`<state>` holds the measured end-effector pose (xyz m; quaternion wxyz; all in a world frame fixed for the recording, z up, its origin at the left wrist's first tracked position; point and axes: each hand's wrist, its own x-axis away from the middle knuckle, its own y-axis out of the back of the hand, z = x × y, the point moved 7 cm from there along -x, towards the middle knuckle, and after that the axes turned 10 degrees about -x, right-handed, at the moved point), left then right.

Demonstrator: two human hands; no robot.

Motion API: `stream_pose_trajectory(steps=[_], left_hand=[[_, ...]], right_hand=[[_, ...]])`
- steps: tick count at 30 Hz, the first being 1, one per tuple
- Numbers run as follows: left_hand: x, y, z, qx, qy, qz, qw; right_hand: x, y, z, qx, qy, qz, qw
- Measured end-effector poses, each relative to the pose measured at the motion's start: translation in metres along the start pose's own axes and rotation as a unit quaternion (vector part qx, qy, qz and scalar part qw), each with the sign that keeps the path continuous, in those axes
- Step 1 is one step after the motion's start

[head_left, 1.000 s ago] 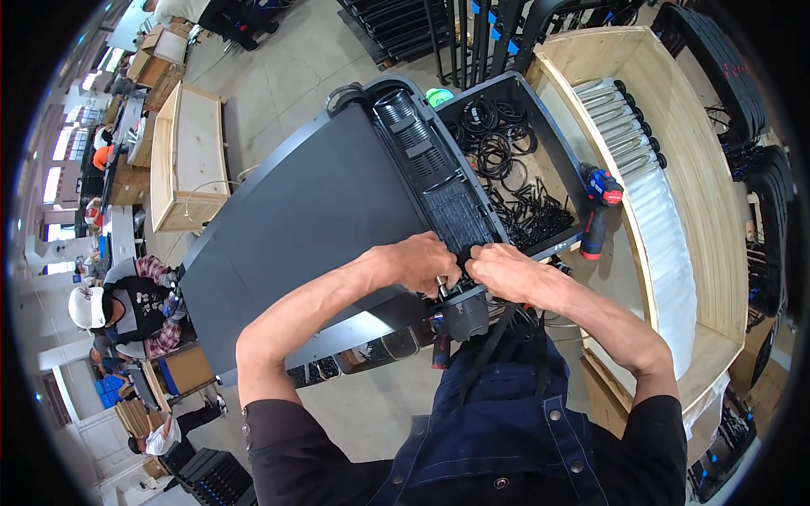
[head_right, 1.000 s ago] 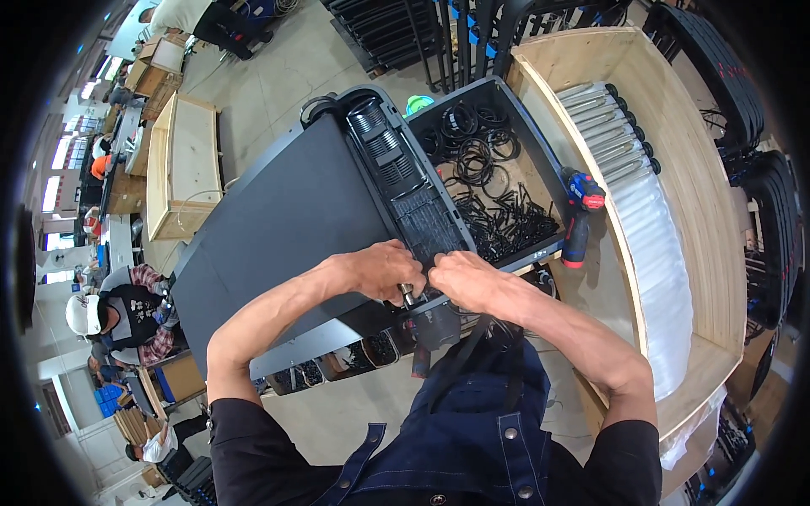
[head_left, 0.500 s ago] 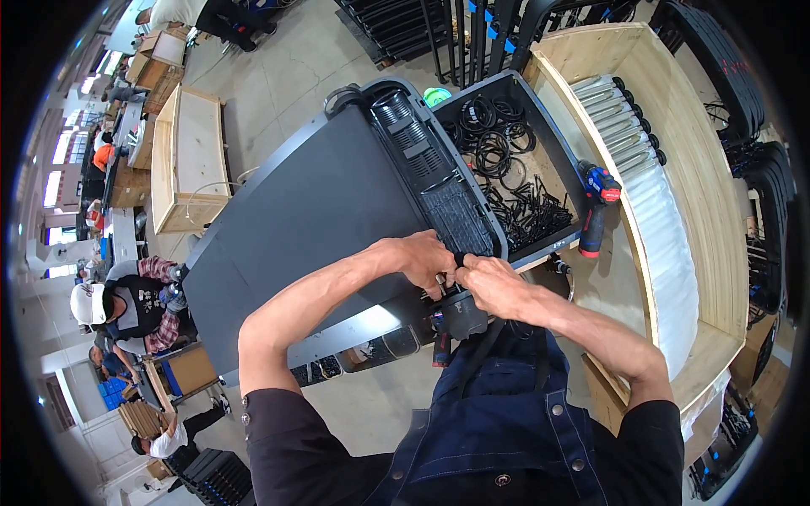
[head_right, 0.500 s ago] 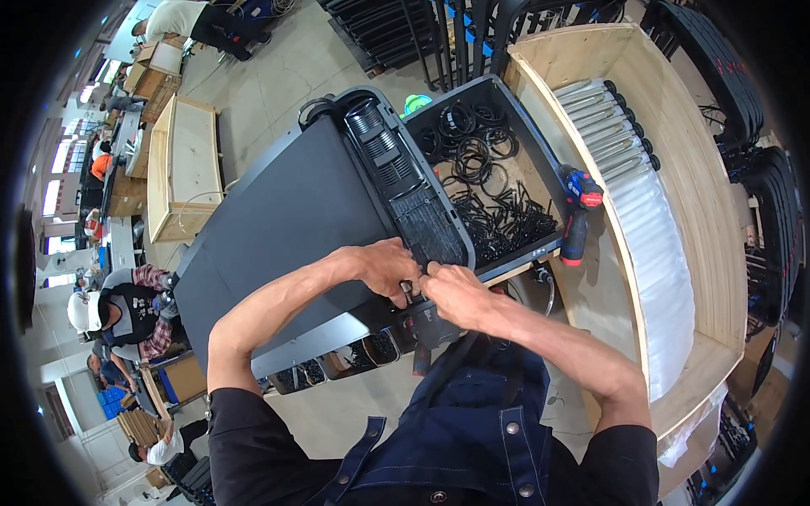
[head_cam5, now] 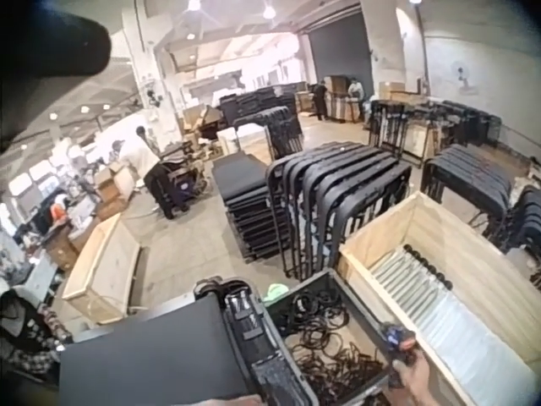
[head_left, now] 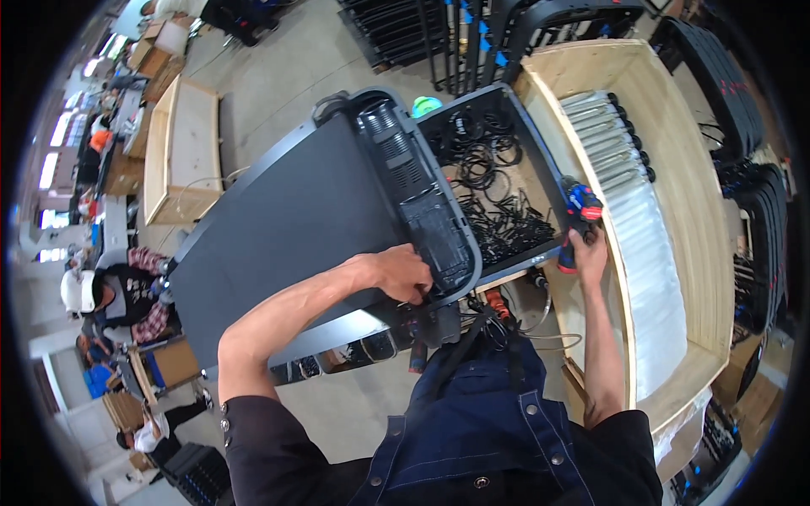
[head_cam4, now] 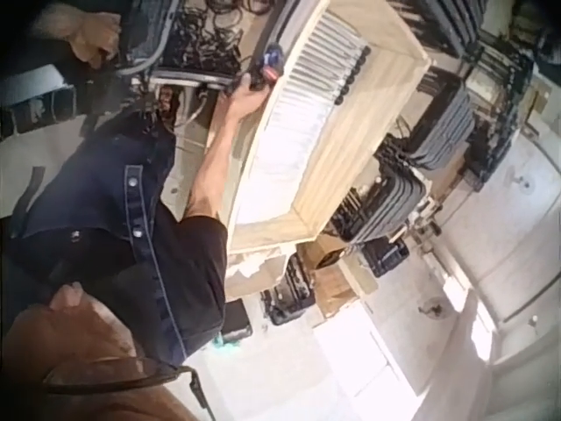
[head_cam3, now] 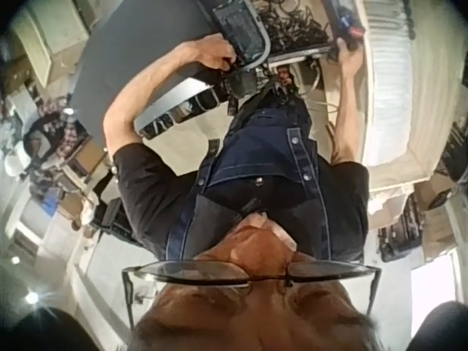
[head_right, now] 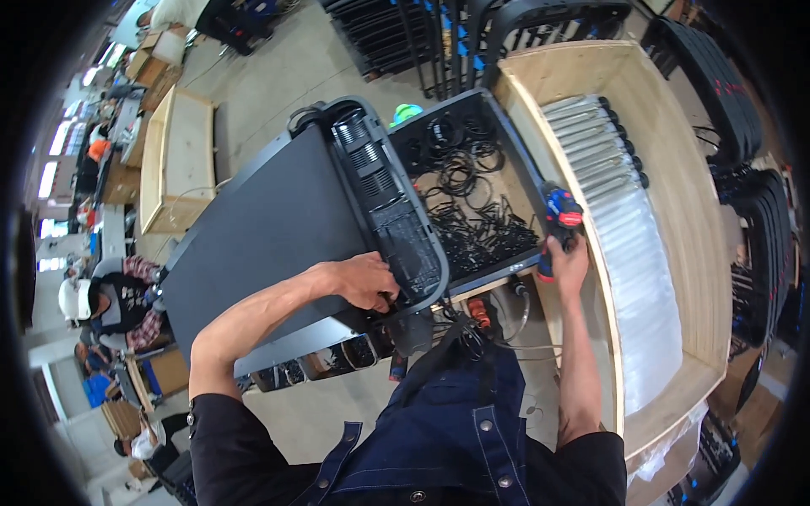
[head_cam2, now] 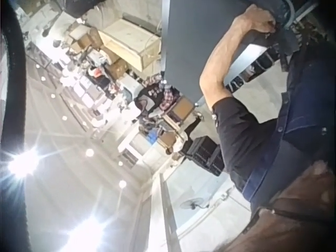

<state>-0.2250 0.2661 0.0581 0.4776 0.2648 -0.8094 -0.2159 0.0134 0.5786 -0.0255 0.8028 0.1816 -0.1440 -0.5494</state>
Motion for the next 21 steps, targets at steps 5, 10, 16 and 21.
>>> stream_pose_trajectory(steps=[5,10,16,21], left_hand=[[-0.004,0.006,-0.004,0.004,0.034,0.027,0.999],[0.008,-0.005,-0.002,0.019,0.055,0.042,0.997],[0.004,0.001,-0.005,-0.004,0.039,0.050,0.998],[0.004,0.004,-0.004,0.012,0.042,0.045,0.998]], right_hand=[[-0.033,-0.029,-0.015,-0.020,-0.071,0.064,0.995],[0.023,0.028,0.039,-0.167,-0.064,0.022,0.984],[0.103,0.042,0.077,-0.273,-0.223,0.254,0.901],[0.121,0.019,0.072,-0.254,-0.300,0.374,0.840]])
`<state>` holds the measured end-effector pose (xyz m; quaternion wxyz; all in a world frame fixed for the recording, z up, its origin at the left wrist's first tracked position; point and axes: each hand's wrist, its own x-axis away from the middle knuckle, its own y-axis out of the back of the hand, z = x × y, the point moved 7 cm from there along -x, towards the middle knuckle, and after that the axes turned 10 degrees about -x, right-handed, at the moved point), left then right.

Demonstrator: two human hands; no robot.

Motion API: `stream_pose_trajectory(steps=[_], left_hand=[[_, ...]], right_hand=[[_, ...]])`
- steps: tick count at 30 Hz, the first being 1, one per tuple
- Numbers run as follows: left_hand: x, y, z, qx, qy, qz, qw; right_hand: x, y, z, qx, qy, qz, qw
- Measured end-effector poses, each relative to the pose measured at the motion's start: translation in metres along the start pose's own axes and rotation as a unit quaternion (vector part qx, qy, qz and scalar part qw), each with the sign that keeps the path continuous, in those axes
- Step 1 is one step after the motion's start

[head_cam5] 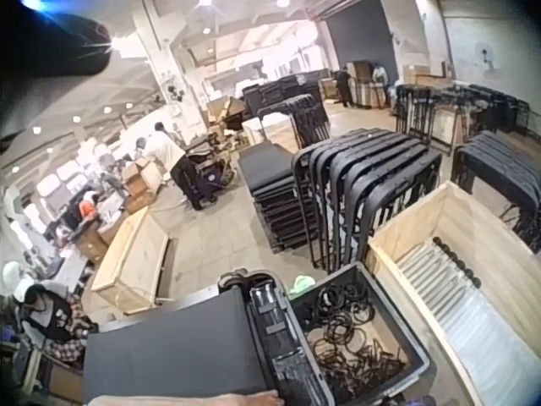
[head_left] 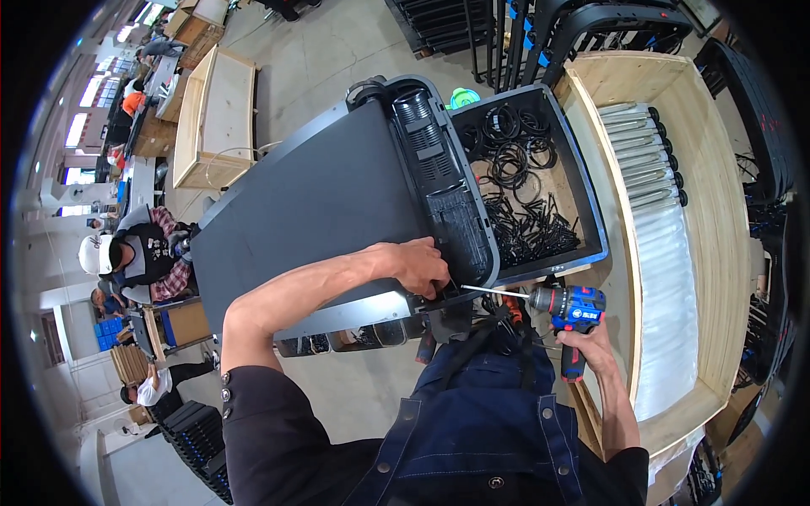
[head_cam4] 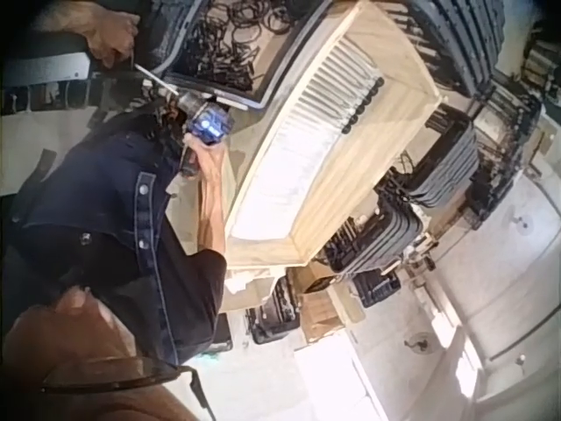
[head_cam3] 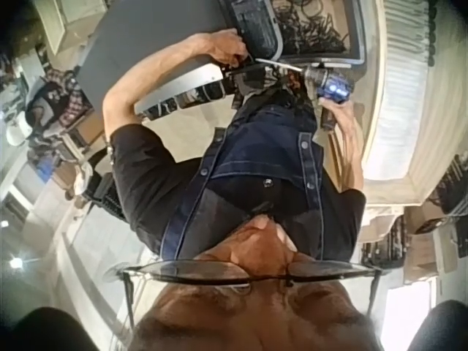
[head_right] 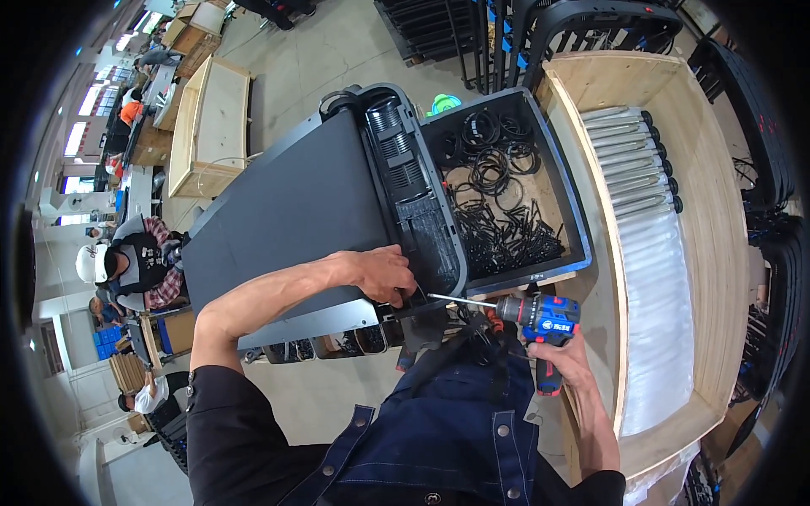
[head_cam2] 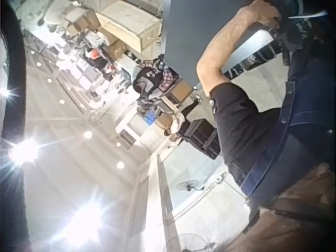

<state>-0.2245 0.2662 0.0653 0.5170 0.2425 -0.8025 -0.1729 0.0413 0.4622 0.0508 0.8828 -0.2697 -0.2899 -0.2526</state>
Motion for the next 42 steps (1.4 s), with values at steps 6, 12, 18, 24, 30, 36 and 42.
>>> stream_pose_trajectory(steps=[6,12,18,24,30,36,42], left_hand=[[-0.002,-0.002,0.000,-0.007,-0.003,0.006,1.000],[-0.002,-0.006,0.001,-0.021,-0.006,0.005,1.000],[-0.001,-0.001,0.000,-0.008,-0.009,0.012,1.000],[0.002,-0.001,-0.002,0.010,-0.009,-0.008,1.000],[0.001,0.003,0.002,0.035,0.012,-0.026,0.999],[0.023,0.016,0.003,0.218,0.030,-0.097,0.971],[0.120,0.010,0.036,0.413,0.234,-0.496,0.727]], right_hand=[[-0.009,-0.001,-0.016,0.002,-0.025,0.016,1.000],[-0.025,-0.006,0.012,0.092,-0.046,0.015,0.995],[-0.033,-0.006,0.034,0.151,-0.034,-0.016,0.988],[-0.051,-0.015,0.042,0.185,-0.066,0.045,0.980],[-0.060,-0.023,0.053,0.203,-0.107,0.054,0.972],[-0.074,-0.039,0.050,0.149,-0.127,0.146,0.970],[-0.077,-0.030,0.042,0.108,-0.151,0.112,0.976]])
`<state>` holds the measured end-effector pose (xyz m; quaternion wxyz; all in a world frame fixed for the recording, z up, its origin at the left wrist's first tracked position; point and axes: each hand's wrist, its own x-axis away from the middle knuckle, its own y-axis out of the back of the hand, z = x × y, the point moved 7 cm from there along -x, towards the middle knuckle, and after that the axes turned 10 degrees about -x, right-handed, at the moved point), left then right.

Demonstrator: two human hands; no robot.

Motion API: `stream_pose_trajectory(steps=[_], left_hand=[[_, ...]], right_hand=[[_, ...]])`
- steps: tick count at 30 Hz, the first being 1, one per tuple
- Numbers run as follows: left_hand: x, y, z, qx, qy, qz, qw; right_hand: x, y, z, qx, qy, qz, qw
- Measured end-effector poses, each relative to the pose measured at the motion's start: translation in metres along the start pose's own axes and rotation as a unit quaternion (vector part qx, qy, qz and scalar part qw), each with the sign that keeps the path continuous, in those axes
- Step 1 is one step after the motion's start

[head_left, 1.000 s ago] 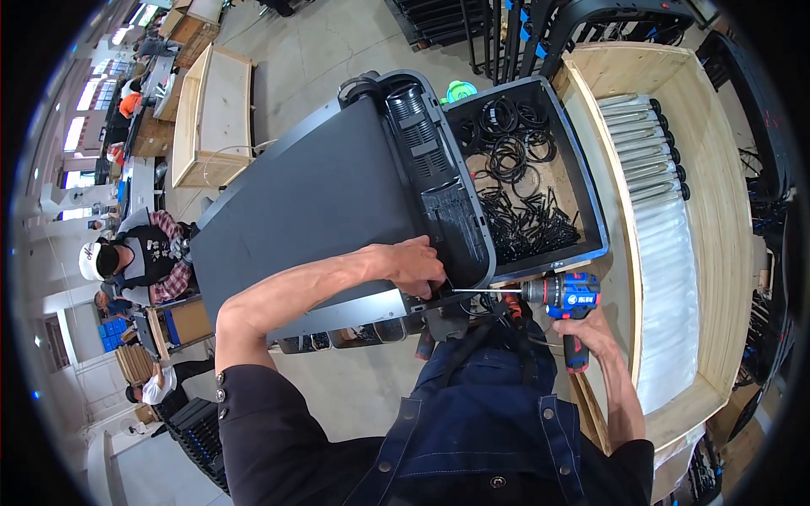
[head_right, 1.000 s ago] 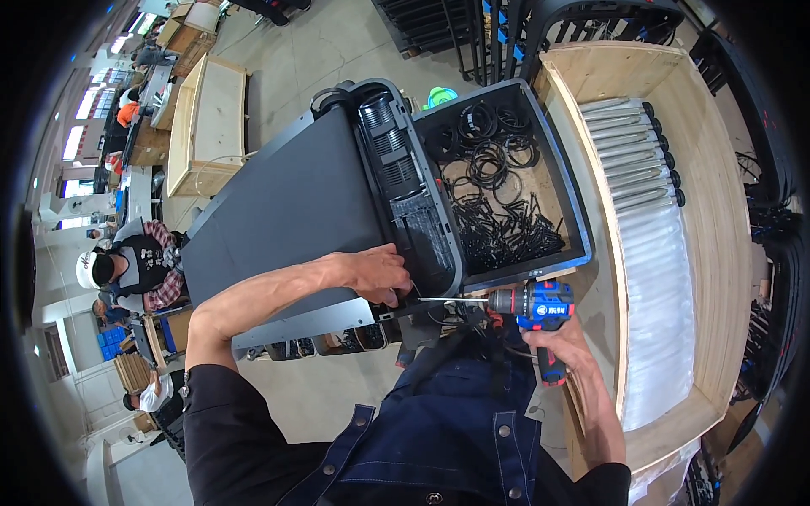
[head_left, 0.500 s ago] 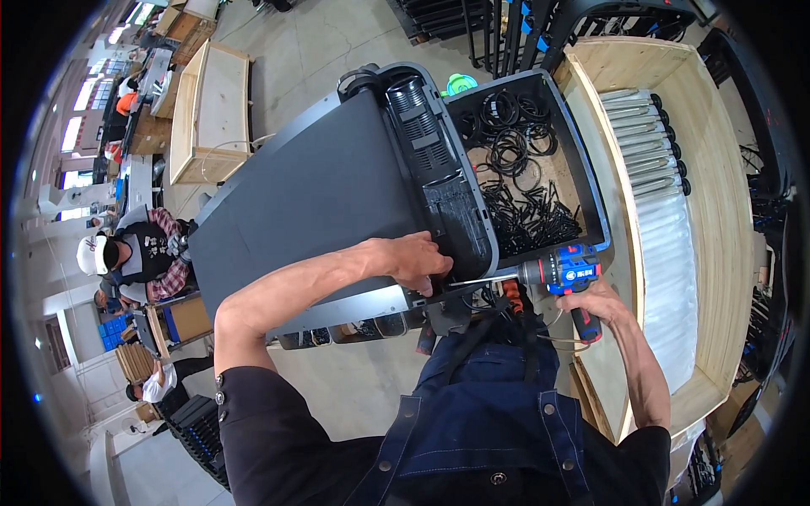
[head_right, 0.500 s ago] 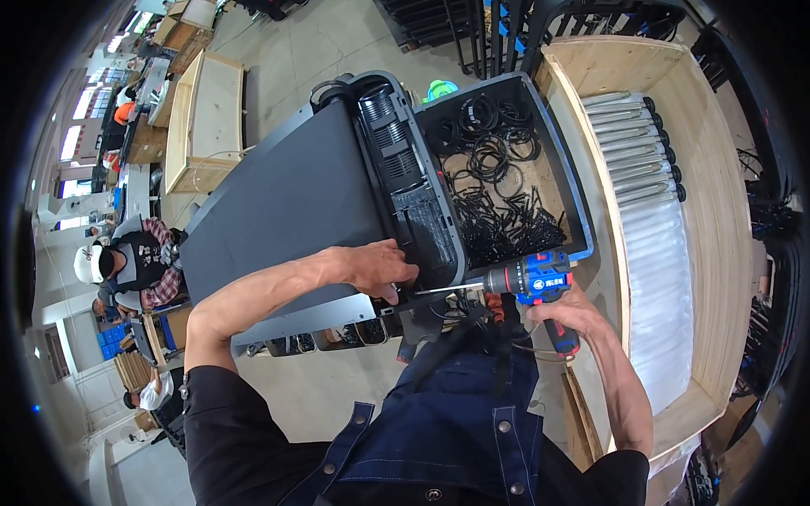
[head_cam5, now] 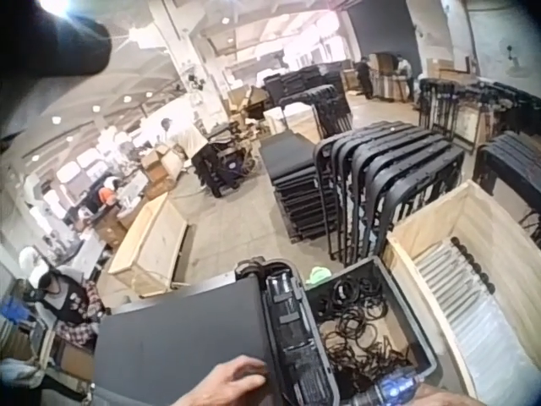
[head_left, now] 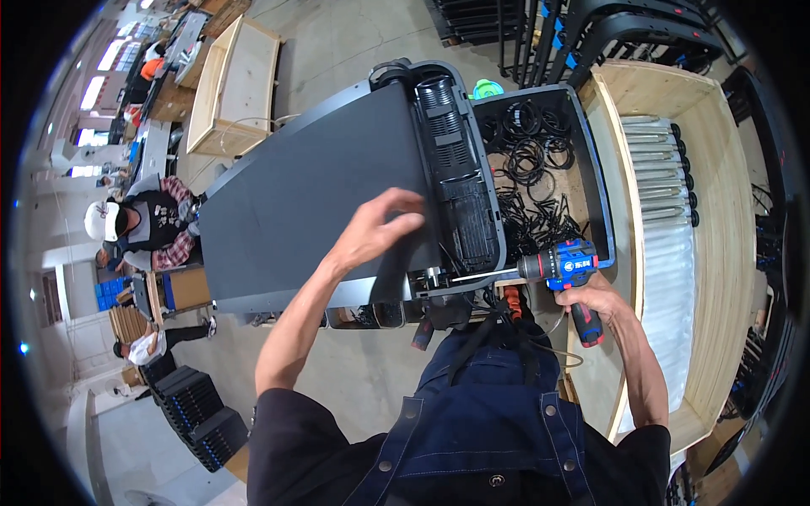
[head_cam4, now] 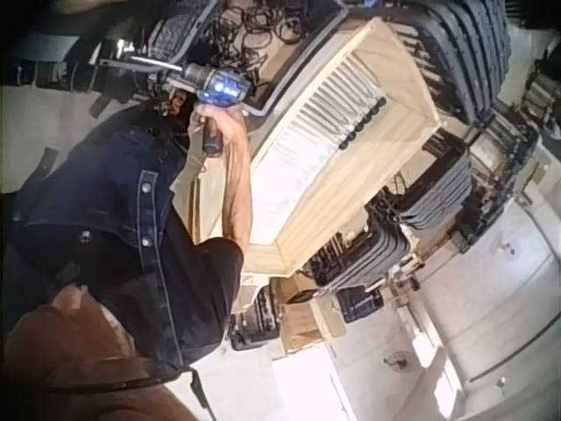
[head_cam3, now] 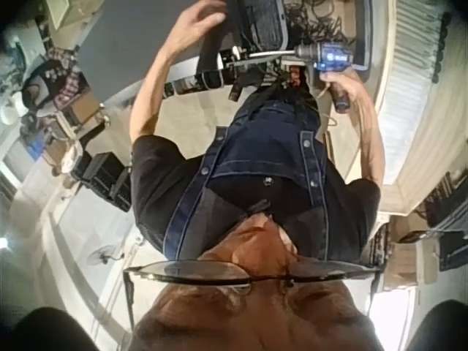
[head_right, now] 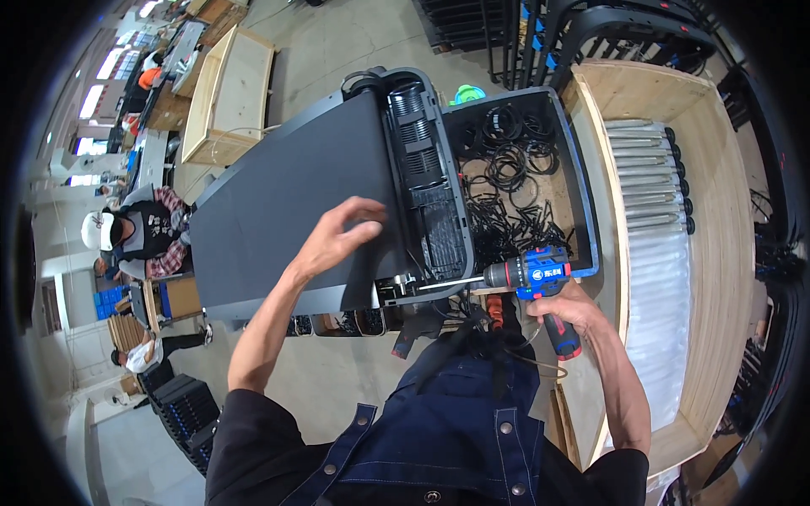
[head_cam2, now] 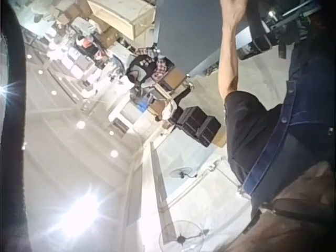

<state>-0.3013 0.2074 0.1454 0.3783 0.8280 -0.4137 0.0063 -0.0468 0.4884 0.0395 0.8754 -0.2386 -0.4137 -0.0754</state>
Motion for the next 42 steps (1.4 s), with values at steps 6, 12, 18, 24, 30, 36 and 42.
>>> stream_pose_trajectory(steps=[6,12,18,24,30,36,42], left_hand=[[0.107,0.018,0.093,-0.293,0.114,-0.303,0.900],[0.141,-0.020,0.121,-0.304,0.147,-0.401,0.852],[0.155,-0.016,0.118,-0.337,0.164,-0.409,0.832],[0.139,-0.018,0.120,-0.325,0.163,-0.395,0.844],[0.162,0.004,0.115,-0.322,0.134,-0.435,0.830],[0.173,0.013,0.126,-0.261,0.005,-0.378,0.888],[0.269,0.039,0.208,-0.317,-0.084,-0.277,0.903]], right_hand=[[-0.017,0.010,-0.001,0.045,0.019,0.016,0.999],[-0.022,0.063,-0.008,0.003,0.074,0.039,0.997],[0.025,0.099,0.007,-0.064,0.309,-0.235,0.919],[-0.025,0.140,-0.005,0.060,0.409,-0.400,0.818],[-0.063,0.134,-0.026,0.101,0.372,-0.357,0.851],[-0.031,0.152,-0.063,0.171,0.354,-0.379,0.838],[0.010,0.012,-0.075,0.301,0.412,-0.408,0.757]])
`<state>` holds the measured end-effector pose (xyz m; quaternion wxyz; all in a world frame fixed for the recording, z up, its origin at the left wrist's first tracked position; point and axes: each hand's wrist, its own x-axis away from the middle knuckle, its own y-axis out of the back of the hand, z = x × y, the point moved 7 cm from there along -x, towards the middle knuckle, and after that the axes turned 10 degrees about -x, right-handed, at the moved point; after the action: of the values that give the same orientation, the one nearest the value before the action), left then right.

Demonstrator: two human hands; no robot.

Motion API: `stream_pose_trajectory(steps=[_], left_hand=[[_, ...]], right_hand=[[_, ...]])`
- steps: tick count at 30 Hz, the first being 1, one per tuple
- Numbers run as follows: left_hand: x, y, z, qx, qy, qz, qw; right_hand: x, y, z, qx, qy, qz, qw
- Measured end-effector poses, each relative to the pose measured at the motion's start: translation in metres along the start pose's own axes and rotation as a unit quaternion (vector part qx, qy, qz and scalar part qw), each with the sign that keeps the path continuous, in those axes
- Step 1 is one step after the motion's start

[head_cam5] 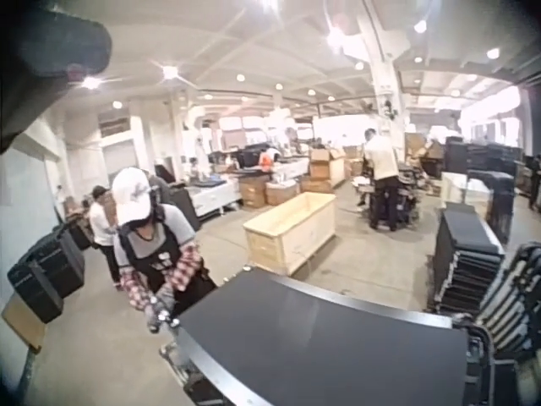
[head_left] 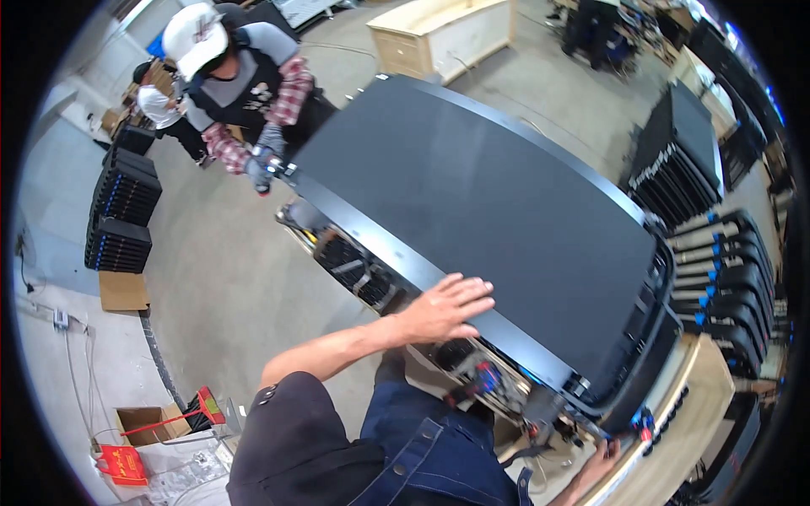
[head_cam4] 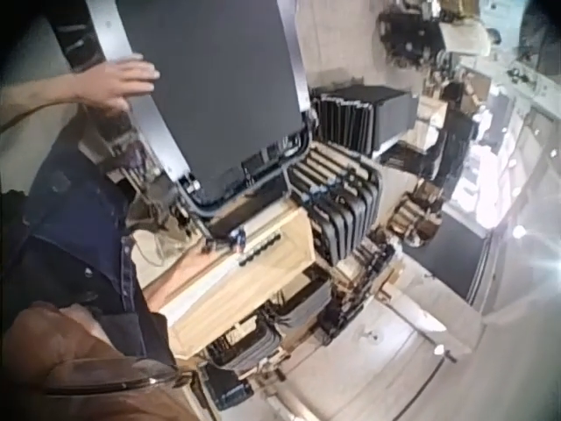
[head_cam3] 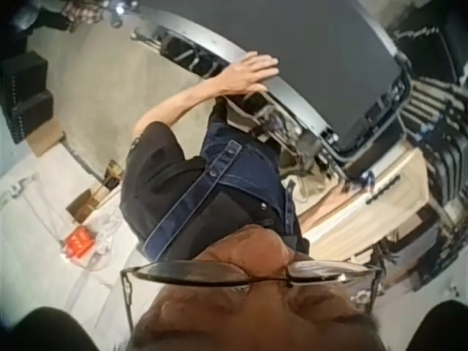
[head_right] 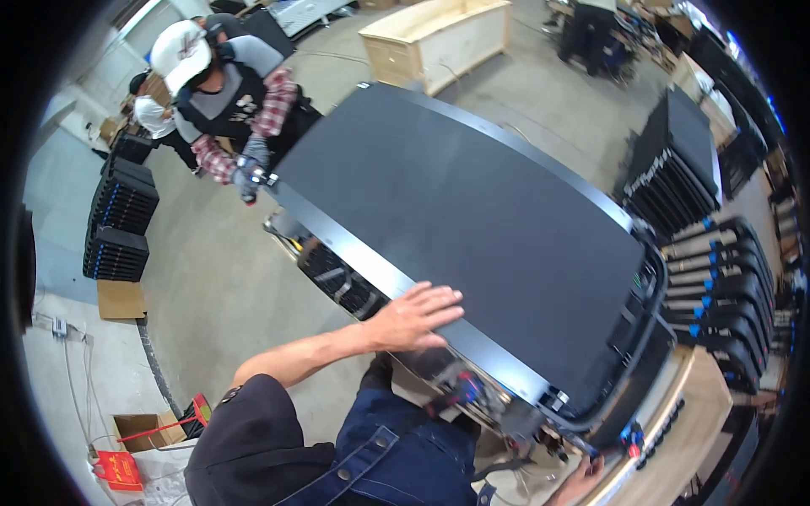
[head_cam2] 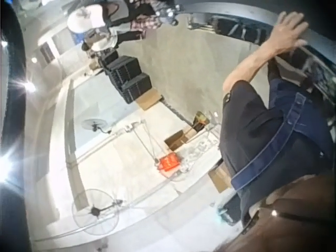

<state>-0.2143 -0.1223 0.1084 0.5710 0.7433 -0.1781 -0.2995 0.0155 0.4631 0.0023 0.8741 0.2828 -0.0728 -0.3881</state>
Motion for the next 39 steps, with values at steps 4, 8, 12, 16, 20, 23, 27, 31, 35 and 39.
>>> stream_pose_trajectory(steps=[4,8,12,16,20,23,27,31,35,39], left_hand=[[0.061,0.022,0.085,0.010,0.000,0.005,1.000],[0.102,0.045,0.167,-0.067,0.012,0.055,0.996],[0.120,0.057,0.232,-0.180,0.044,-0.005,0.983],[0.132,0.049,0.236,-0.196,0.000,-0.082,0.977],[0.143,0.060,0.230,-0.232,-0.048,-0.104,0.966],[0.158,0.105,0.215,-0.191,-0.102,-0.097,0.972],[0.145,0.237,0.164,-0.160,-0.178,-0.205,0.949],[0.074,0.379,0.136,-0.144,-0.216,-0.262,0.929],[-0.014,0.438,0.177,-0.151,-0.192,-0.227,0.943],[-0.098,0.433,0.199,-0.106,-0.104,-0.181,0.972]], right_hand=[[0.099,-0.106,0.132,-0.195,-0.106,0.118,0.968],[0.220,-0.242,0.245,-0.268,-0.268,0.335,0.862],[0.265,-0.365,0.278,-0.528,-0.392,0.376,0.653],[0.260,-0.428,0.281,-0.630,-0.453,0.228,0.588],[0.266,-0.418,0.281,-0.623,-0.479,0.252,0.565],[0.280,-0.368,0.326,-0.642,-0.399,0.239,0.610],[0.268,-0.246,0.398,-0.644,-0.238,0.309,0.658],[0.194,-0.173,0.486,-0.675,0.048,0.390,0.625],[0.169,-0.222,0.578,-0.543,0.107,0.392,0.735],[0.192,-0.364,0.424,-0.423,-0.285,0.529,0.679]])
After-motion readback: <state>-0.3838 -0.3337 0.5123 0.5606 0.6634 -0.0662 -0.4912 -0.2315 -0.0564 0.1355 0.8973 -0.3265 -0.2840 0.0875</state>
